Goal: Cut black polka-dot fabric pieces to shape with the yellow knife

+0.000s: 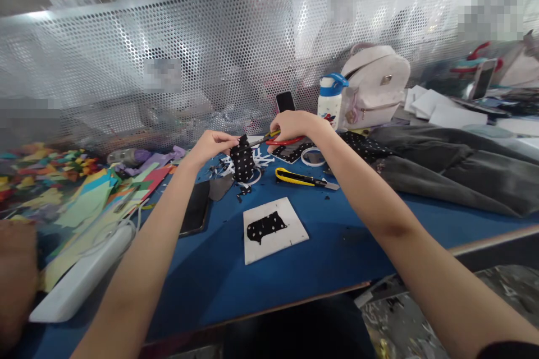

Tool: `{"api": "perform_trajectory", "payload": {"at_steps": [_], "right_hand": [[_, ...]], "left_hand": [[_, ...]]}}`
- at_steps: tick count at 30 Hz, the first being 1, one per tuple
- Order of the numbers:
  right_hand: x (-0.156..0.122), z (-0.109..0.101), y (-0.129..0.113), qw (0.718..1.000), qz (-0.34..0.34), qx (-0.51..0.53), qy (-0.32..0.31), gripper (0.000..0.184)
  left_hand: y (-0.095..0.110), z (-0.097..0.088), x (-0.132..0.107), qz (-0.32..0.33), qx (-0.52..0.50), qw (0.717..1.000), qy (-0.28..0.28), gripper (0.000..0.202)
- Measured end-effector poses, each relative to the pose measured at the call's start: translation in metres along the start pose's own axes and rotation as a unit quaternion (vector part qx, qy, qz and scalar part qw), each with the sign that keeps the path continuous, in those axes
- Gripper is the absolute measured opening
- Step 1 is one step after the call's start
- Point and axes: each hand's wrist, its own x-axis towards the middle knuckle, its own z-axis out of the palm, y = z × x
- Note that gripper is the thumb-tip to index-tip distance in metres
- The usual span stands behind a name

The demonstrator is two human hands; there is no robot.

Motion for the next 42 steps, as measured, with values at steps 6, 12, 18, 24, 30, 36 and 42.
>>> {"api": "perform_trajectory", "payload": {"at_steps": [6,12,18,24,30,36,42], "right_hand": [[0.001,0.001,-0.001,1.000,-0.009,0.004,0.005,0.037],[0.000,0.000,-0.002,1.000,-0.013,-0.002,0.004,0.038],[0.000,0.000,0.001,1.000,-0.013,-0.017,0.009,0.040],[0.002,0.002,0.001,0.999,-0.017,-0.039,0.003,0.039],[0.001,-0.001,-0.004,0.997,-0.008,-0.075,-0.014,0.043],[-0.001,-0.003,-0.008,0.996,-0.002,-0.090,-0.020,0.046],[-0.001,-0.001,-0.010,0.996,-0.012,-0.074,-0.056,0.050]], "left_hand": [[0.000,0.000,0.001,-0.005,0.006,1.000,-0.004,0.026],[-0.002,0.000,0.002,-0.009,0.031,0.999,-0.005,0.027],[-0.003,-0.001,0.002,-0.006,0.049,0.999,-0.005,0.027],[0.000,-0.001,0.001,-0.007,0.065,0.998,-0.007,0.027],[0.003,-0.003,0.000,-0.011,0.085,0.996,-0.021,0.026],[0.004,-0.001,-0.001,-0.015,0.105,0.994,-0.025,0.027],[0.004,0.000,0.000,-0.013,0.116,0.993,-0.024,0.027]]}}
